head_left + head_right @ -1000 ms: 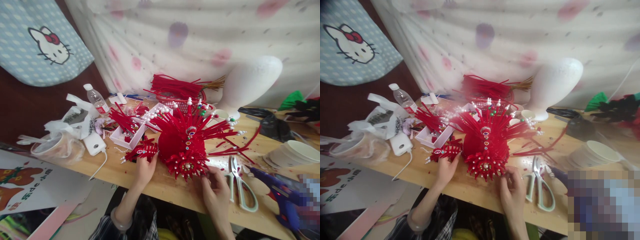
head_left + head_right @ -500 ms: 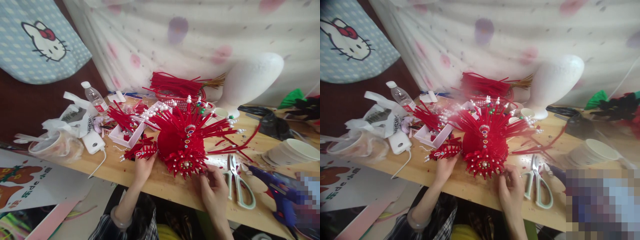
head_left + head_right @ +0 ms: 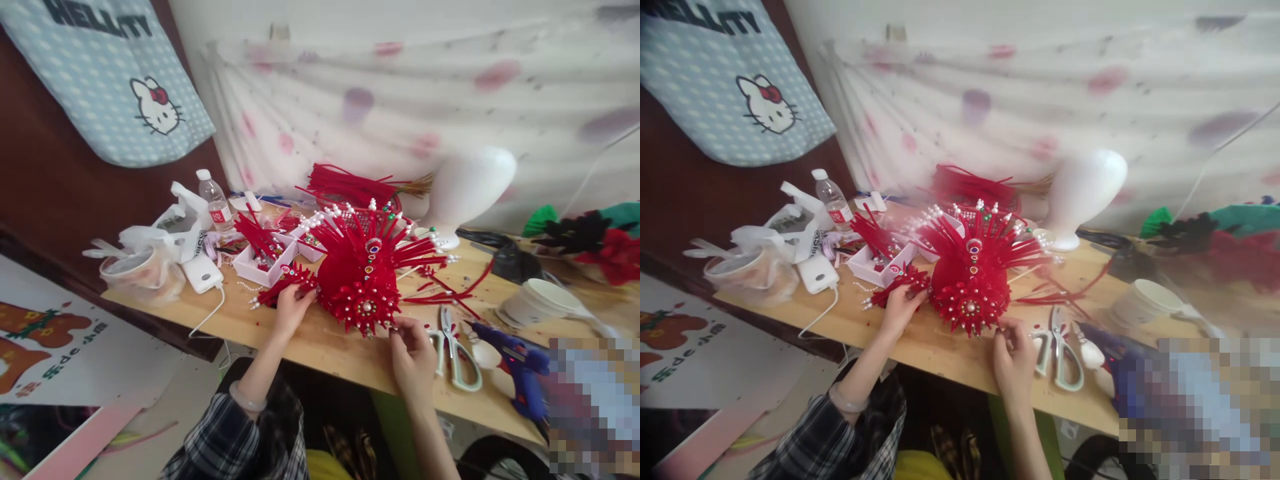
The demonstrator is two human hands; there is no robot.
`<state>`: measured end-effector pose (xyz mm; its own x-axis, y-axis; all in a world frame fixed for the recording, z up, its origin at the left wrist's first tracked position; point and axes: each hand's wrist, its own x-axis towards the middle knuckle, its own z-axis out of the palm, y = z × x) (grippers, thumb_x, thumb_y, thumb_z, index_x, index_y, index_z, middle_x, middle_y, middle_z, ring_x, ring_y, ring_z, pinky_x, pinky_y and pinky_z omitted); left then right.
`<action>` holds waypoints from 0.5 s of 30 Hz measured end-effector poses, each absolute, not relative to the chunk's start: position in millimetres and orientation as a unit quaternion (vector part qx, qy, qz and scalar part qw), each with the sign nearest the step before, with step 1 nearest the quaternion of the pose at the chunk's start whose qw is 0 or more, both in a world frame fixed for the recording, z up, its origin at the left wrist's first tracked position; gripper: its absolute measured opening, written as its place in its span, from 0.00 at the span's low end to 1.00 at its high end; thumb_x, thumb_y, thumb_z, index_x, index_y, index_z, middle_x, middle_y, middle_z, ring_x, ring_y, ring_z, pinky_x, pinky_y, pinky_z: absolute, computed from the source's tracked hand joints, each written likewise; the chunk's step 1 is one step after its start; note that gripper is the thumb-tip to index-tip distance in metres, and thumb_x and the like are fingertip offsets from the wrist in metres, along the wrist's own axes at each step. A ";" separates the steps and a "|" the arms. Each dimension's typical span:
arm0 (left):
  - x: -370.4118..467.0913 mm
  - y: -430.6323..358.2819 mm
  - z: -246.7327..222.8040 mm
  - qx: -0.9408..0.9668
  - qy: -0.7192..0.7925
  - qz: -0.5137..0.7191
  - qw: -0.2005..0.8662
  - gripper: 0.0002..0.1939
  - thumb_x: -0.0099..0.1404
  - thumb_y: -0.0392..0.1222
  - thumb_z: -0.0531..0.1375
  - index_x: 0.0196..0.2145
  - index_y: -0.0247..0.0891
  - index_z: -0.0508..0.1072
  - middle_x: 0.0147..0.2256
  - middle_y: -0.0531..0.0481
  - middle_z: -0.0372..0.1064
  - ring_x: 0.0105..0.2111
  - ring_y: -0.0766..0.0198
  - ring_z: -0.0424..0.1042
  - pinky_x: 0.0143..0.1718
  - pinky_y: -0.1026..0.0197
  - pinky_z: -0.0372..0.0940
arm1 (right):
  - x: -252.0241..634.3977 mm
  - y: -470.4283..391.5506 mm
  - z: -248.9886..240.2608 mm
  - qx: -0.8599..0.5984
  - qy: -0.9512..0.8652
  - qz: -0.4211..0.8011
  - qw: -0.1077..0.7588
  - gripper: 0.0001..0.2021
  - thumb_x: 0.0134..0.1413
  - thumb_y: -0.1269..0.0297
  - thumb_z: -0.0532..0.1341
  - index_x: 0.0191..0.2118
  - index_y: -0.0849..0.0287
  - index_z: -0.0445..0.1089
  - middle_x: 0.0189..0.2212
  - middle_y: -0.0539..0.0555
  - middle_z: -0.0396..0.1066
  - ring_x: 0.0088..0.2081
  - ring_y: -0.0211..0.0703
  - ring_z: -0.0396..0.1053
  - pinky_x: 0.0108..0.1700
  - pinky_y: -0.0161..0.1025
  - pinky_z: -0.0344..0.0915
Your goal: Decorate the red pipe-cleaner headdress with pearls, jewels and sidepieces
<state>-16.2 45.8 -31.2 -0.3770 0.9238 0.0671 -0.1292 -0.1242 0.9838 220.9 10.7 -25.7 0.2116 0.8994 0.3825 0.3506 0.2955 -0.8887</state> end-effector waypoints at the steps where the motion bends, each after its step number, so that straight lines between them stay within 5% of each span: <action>1: -16.1 45.8 -31.5 0.375 0.515 0.653 0.410 0.15 0.47 0.42 0.69 0.33 0.34 0.76 0.33 0.44 0.80 0.33 0.53 0.79 0.37 0.52 0.74 | 220.8 10.4 -26.0 -0.538 -0.580 0.243 0.561 0.07 0.52 0.63 0.58 0.36 0.58 0.70 0.31 0.52 0.69 0.32 0.43 0.66 0.35 0.39 0.62; 15: -8.8 29.9 -18.5 0.336 0.503 0.678 0.417 0.22 0.47 0.33 0.71 0.39 0.36 0.69 0.31 0.50 0.76 0.36 0.57 0.78 0.42 0.50 0.74 | 220.9 7.1 -24.5 -0.498 -0.591 0.255 0.581 0.07 0.49 0.64 0.56 0.34 0.58 0.69 0.26 0.50 0.65 0.27 0.41 0.61 0.30 0.38 0.58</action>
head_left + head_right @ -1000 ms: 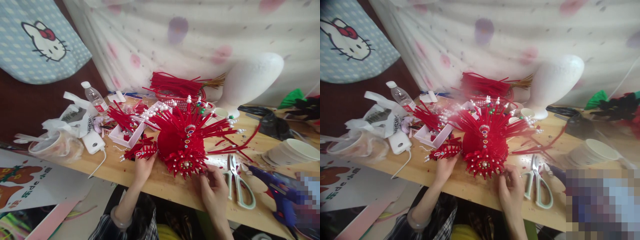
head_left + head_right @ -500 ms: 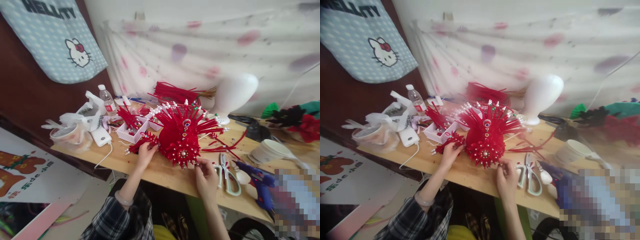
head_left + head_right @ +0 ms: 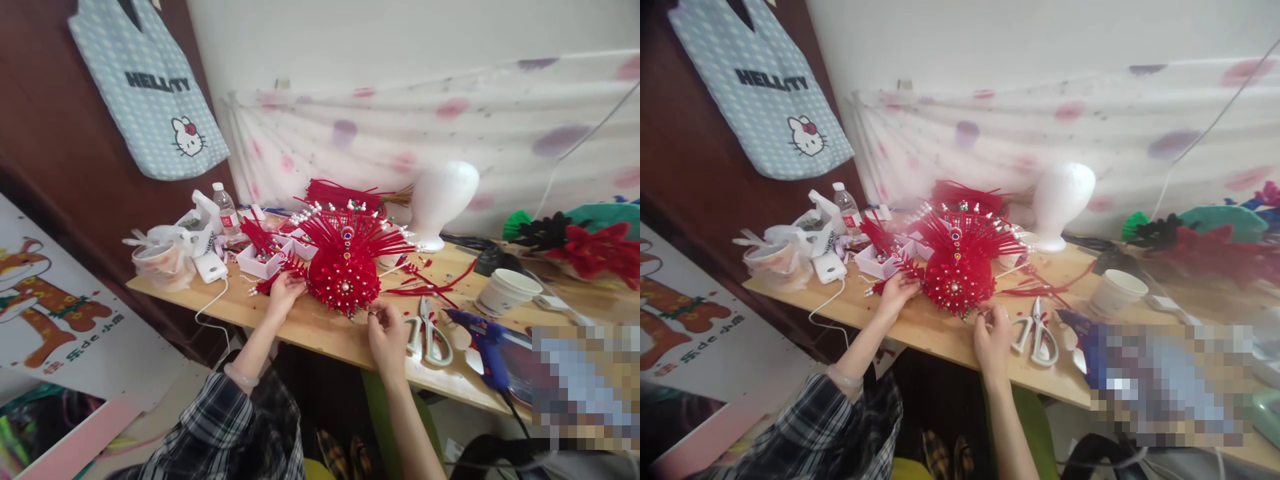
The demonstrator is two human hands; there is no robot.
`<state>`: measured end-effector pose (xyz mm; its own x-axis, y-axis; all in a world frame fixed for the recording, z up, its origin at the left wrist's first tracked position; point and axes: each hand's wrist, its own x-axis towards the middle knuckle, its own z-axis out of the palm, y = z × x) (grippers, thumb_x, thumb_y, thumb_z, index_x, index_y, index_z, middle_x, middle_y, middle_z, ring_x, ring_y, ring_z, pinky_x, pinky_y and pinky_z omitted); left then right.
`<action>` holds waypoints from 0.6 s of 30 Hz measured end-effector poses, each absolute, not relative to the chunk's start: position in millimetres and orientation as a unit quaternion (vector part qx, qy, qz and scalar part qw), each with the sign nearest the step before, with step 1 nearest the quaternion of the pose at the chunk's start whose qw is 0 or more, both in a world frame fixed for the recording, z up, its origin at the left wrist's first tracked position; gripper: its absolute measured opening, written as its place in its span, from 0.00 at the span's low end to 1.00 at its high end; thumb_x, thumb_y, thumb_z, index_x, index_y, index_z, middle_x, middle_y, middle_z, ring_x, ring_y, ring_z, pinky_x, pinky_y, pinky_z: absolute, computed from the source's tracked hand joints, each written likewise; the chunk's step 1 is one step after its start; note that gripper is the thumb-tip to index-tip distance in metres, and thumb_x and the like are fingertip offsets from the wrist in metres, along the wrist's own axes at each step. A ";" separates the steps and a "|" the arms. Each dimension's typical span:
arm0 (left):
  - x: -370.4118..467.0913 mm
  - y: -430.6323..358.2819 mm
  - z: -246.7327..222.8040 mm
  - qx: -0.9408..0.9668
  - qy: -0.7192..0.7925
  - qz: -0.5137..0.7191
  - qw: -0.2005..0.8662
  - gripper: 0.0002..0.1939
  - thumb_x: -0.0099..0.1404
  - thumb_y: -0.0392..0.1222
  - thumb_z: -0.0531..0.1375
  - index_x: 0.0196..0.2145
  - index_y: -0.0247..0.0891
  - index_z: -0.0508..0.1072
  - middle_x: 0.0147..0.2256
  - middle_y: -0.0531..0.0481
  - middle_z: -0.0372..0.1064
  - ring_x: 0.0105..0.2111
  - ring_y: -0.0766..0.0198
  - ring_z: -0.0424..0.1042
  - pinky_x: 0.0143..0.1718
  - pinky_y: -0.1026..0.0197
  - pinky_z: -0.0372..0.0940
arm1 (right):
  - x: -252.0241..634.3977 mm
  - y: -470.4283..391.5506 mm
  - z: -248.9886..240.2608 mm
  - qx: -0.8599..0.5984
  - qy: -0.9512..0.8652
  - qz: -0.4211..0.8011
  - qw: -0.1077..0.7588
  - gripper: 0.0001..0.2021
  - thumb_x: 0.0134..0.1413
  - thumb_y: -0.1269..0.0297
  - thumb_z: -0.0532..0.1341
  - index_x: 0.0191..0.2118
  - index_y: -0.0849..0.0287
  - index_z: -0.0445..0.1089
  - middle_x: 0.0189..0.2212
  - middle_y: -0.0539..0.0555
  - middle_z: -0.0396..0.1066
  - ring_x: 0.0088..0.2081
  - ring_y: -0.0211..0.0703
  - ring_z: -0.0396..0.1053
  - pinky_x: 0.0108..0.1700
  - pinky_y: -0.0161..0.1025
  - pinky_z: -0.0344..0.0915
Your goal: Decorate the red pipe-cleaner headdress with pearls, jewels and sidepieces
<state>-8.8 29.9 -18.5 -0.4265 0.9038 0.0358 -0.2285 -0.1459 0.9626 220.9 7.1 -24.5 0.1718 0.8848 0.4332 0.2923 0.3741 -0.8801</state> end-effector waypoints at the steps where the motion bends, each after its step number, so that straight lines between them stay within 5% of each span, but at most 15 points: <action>1: -8.7 27.7 -17.2 0.336 0.509 0.674 0.417 0.22 0.47 0.33 0.71 0.39 0.36 0.68 0.31 0.50 0.76 0.36 0.57 0.78 0.43 0.50 0.74 | 221.0 7.2 -24.5 -0.500 -0.585 0.256 0.585 0.07 0.49 0.64 0.57 0.34 0.58 0.69 0.26 0.50 0.65 0.27 0.41 0.61 0.30 0.38 0.58; 7: -10.7 11.0 -11.2 0.367 0.566 0.624 0.395 0.21 0.51 0.31 0.70 0.41 0.36 0.68 0.32 0.50 0.76 0.34 0.61 0.79 0.42 0.53 0.75 | 221.1 8.3 -25.1 -0.509 -0.528 0.276 0.621 0.16 0.56 0.58 0.53 0.44 0.60 0.70 0.40 0.58 0.72 0.36 0.47 0.67 0.40 0.45 0.63; 14: -25.5 -23.6 -1.8 0.491 0.653 0.485 0.314 0.08 0.54 0.37 0.67 0.32 0.33 0.75 0.22 0.49 0.73 0.17 0.62 0.71 0.18 0.59 0.69 | 219.2 6.6 -25.6 -0.500 -0.498 0.308 0.638 0.16 0.56 0.55 0.56 0.45 0.59 0.68 0.41 0.59 0.72 0.40 0.48 0.69 0.42 0.46 0.65; 18: -44.0 -27.8 24.4 0.577 0.661 0.450 0.166 0.07 0.58 0.38 0.62 0.36 0.36 0.77 0.33 0.45 0.76 0.31 0.56 0.76 0.38 0.50 0.72 | 218.7 6.6 -25.8 -0.493 -0.483 0.311 0.653 0.14 0.56 0.56 0.56 0.44 0.58 0.66 0.38 0.57 0.70 0.37 0.46 0.69 0.41 0.45 0.65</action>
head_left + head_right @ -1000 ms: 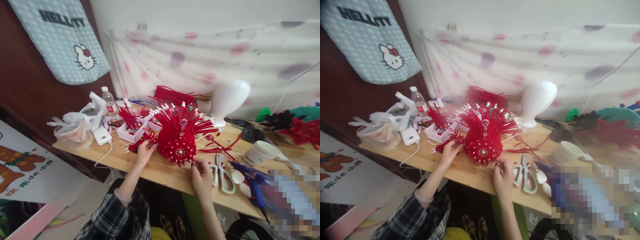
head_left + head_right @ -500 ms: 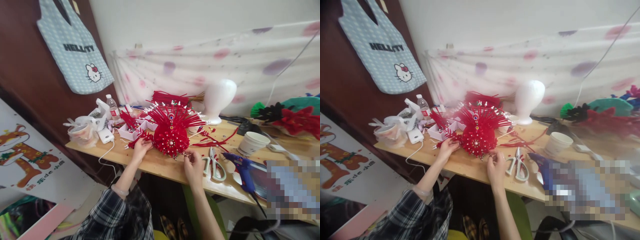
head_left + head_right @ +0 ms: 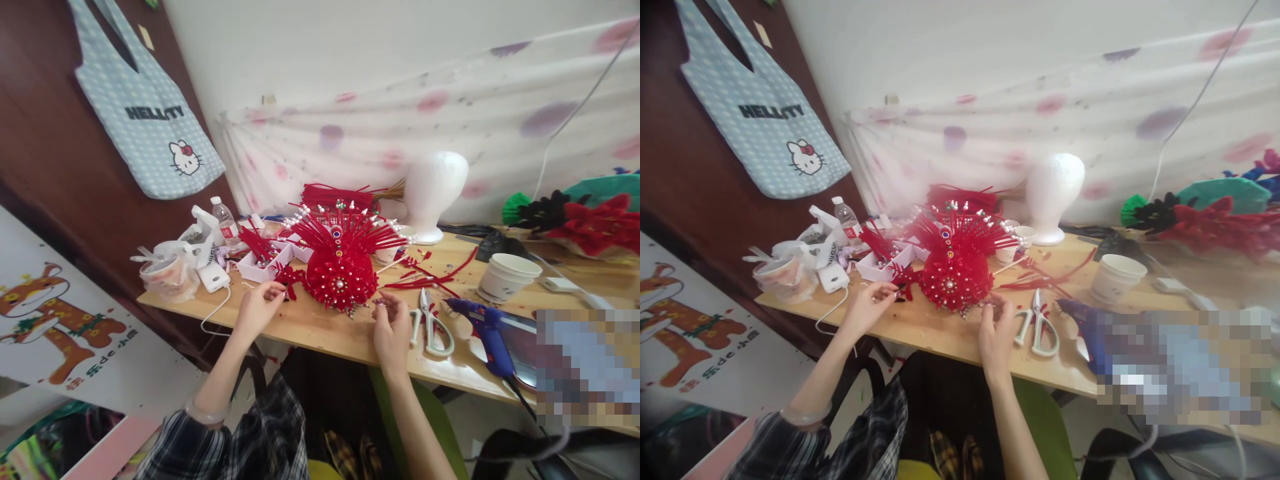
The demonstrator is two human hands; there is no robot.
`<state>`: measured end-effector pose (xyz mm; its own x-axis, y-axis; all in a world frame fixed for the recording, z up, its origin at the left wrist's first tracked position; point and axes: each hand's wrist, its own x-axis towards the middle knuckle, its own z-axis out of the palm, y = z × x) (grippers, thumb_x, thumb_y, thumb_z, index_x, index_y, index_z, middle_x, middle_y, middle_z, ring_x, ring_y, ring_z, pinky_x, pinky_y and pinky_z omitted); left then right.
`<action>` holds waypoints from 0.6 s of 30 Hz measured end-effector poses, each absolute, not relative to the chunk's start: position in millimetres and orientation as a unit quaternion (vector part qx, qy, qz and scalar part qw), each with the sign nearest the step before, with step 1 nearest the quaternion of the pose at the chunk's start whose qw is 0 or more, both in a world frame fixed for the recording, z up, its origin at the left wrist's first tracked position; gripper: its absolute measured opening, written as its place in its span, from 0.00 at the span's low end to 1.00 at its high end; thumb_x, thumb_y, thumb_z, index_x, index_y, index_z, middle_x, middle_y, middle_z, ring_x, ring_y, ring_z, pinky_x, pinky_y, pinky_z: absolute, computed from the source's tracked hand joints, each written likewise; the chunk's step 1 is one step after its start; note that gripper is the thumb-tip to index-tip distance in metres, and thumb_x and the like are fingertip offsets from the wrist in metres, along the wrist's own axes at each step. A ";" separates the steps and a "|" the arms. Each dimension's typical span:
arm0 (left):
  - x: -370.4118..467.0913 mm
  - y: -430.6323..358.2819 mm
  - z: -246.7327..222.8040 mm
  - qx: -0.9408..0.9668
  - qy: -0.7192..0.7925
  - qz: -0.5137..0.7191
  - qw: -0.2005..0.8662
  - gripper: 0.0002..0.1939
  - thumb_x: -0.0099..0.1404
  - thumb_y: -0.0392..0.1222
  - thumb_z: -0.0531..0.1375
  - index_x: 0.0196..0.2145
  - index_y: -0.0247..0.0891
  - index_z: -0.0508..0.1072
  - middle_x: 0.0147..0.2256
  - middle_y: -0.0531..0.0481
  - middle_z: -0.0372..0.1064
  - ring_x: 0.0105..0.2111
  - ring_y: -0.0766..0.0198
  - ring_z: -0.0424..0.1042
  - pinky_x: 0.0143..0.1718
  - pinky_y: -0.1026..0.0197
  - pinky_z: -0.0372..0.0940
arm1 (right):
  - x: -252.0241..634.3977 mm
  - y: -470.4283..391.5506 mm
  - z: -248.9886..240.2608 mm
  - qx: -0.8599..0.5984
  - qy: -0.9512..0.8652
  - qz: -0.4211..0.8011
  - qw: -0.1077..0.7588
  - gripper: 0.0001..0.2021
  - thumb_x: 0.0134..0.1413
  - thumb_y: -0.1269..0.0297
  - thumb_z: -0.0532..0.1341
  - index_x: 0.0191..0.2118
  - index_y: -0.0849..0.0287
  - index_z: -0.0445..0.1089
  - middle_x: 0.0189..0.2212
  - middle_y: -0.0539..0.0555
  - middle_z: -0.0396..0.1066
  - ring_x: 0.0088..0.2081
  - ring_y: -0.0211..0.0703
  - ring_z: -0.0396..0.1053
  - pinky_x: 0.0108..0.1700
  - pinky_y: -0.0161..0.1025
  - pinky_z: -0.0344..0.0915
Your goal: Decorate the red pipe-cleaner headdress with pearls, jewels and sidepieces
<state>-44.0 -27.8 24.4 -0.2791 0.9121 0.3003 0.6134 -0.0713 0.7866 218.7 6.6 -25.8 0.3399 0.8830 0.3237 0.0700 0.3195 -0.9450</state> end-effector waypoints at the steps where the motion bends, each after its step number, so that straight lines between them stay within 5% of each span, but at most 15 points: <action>1: -48.1 -25.1 32.7 0.599 0.654 0.443 0.129 0.09 0.59 0.38 0.61 0.38 0.37 0.77 0.38 0.43 0.76 0.38 0.53 0.75 0.45 0.47 0.70 | 218.7 6.9 -25.9 -0.492 -0.479 0.312 0.657 0.14 0.56 0.56 0.56 0.45 0.58 0.65 0.37 0.56 0.70 0.37 0.46 0.69 0.41 0.45 0.65; 5: -56.5 -5.1 56.7 0.688 0.614 0.383 0.051 0.16 0.61 0.36 0.59 0.47 0.40 0.76 0.52 0.43 0.72 0.55 0.51 0.65 0.61 0.43 0.55 | 218.3 7.6 -26.4 -0.486 -0.474 0.318 0.661 0.15 0.55 0.57 0.57 0.46 0.58 0.63 0.36 0.55 0.68 0.37 0.45 0.68 0.40 0.44 0.65; 18: -59.7 12.2 29.5 0.701 0.656 0.279 0.020 0.20 0.59 0.35 0.63 0.49 0.44 0.76 0.49 0.40 0.75 0.55 0.42 0.65 0.61 0.36 0.47 | 217.2 4.9 -21.9 -0.482 -0.492 0.330 0.646 0.15 0.53 0.56 0.59 0.44 0.57 0.64 0.37 0.55 0.69 0.39 0.47 0.68 0.41 0.44 0.65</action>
<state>-59.7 12.2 29.5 -0.0159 0.9309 0.3650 0.9090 -0.1386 0.3932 217.2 4.9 -21.9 0.2986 0.9003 0.3167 0.0481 0.3172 -0.9471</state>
